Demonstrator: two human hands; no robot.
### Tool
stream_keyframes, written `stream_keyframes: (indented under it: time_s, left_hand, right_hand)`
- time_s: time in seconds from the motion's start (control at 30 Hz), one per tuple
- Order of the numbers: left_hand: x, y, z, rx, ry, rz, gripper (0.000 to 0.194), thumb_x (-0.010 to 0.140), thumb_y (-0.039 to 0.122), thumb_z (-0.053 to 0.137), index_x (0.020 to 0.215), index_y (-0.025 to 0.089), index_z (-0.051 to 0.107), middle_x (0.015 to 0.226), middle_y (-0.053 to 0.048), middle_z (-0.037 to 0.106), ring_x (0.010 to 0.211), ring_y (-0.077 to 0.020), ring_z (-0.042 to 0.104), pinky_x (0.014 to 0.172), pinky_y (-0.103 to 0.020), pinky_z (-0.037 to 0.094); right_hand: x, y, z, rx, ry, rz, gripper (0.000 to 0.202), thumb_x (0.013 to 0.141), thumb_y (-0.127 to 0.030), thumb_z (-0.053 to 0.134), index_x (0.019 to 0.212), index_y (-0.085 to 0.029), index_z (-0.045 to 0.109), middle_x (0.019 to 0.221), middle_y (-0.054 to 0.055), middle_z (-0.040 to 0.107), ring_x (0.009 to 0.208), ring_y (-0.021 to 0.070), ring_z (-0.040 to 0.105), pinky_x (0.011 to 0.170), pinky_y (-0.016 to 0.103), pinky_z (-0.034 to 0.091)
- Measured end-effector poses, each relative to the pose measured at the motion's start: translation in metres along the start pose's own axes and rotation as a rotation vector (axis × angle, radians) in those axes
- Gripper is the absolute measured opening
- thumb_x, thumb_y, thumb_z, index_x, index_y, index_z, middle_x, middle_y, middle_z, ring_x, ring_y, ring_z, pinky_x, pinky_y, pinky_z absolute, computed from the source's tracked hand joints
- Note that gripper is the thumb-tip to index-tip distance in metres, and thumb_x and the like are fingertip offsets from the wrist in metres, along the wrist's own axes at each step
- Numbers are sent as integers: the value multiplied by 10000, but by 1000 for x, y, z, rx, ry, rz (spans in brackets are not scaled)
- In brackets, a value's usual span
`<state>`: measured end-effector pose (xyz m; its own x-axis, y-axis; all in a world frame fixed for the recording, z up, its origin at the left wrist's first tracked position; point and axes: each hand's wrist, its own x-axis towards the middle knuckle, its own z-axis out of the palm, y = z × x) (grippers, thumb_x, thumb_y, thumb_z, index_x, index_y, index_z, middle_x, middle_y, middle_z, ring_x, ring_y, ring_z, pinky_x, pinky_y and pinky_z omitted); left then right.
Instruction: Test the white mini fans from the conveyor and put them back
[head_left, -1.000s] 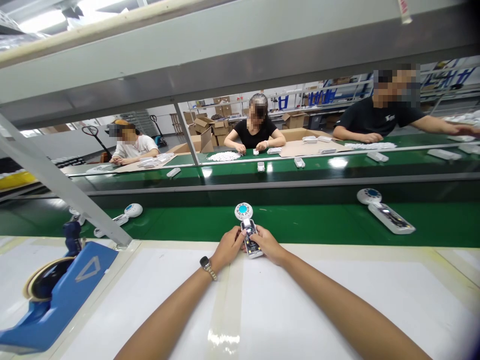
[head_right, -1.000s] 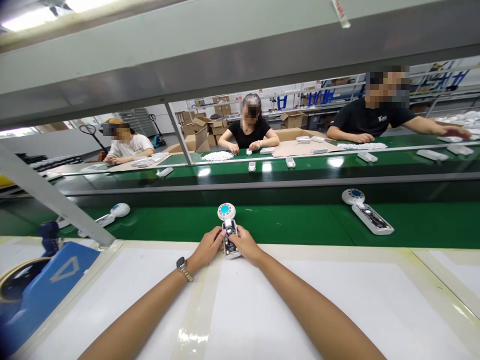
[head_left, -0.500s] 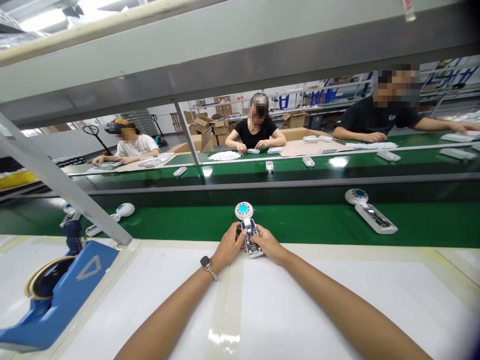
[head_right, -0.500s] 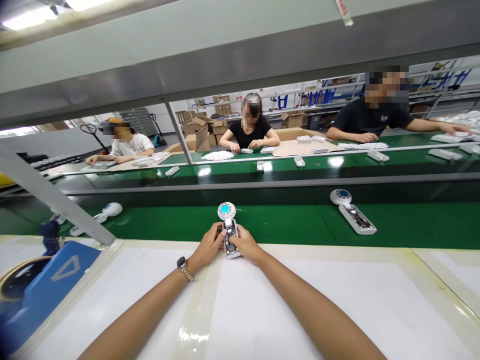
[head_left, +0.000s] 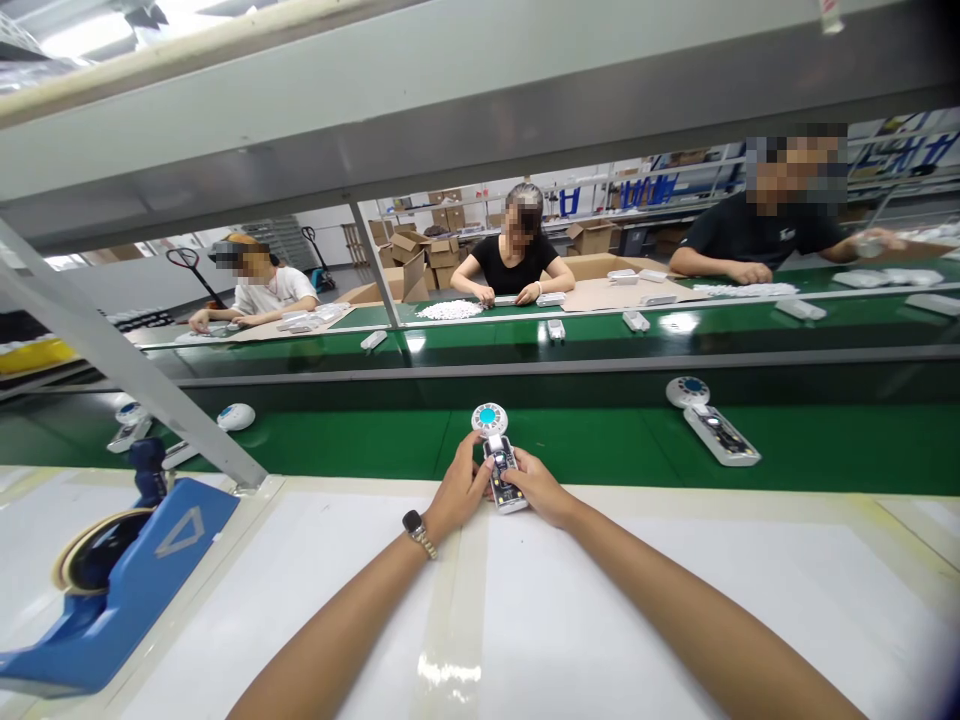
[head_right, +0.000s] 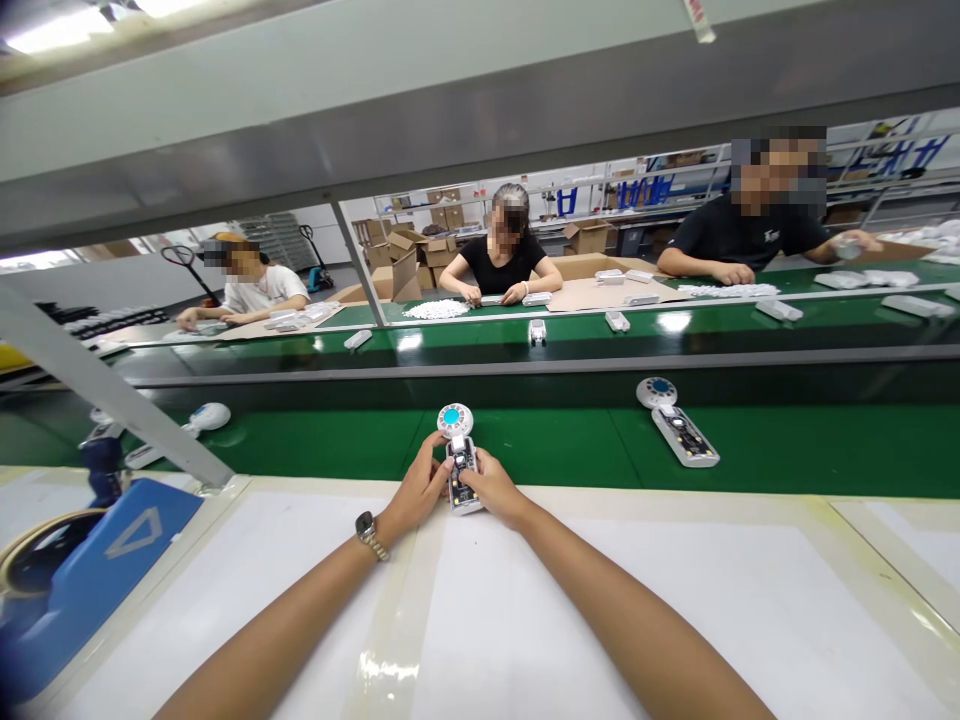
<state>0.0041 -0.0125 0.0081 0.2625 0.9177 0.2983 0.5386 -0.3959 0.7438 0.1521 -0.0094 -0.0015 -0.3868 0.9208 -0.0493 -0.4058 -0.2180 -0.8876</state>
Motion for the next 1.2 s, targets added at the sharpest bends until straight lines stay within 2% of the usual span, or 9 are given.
stream_keyframes:
  time_s: [0.33, 0.67, 0.8, 1.0, 1.2]
  left_hand:
    - [0, -2, 0, -20, -1, -3, 483, 893, 406, 370, 1324, 214, 266, 1236, -113, 442, 642, -120, 515, 681, -315, 479]
    - [1, -4, 1, 19, -8, -12, 424, 894, 411, 359, 1257, 193, 348, 1181, -106, 493, 661, -135, 531, 693, -315, 466]
    - [1, -2, -1, 15, -24, -18, 396, 894, 411, 358, 1218, 189, 401, 1105, -96, 544, 727, -165, 559, 709, -316, 459]
    - [1, 0, -1, 13, -18, 11, 366, 897, 374, 359, 1204, 184, 414, 1117, -99, 548, 862, -199, 563, 763, -334, 452]
    - [1, -2, 0, -14, -53, -15, 362, 901, 384, 342, 1204, 190, 386, 1014, -77, 577, 698, -162, 583, 647, -296, 468]
  right_hand:
    - [-1, -4, 2, -12, 8, 38, 348, 611, -202, 590, 942, -195, 480, 724, -13, 638, 611, 173, 637, 625, 339, 500]
    - [2, 2, -2, -29, 11, 4, 331, 634, -191, 577, 956, -182, 500, 782, -3, 627, 650, 168, 627, 650, 334, 501]
    - [3, 4, -3, -39, 11, -16, 316, 648, -181, 568, 957, -180, 503, 778, -4, 620, 653, 167, 625, 658, 341, 505]
    - [4, 5, -4, -42, 12, -16, 312, 645, -186, 574, 949, -174, 504, 783, 1, 626, 644, 170, 626, 647, 340, 503]
    - [3, 3, -3, -36, 18, 5, 335, 623, -193, 589, 947, -172, 503, 772, 3, 639, 636, 170, 627, 636, 325, 494]
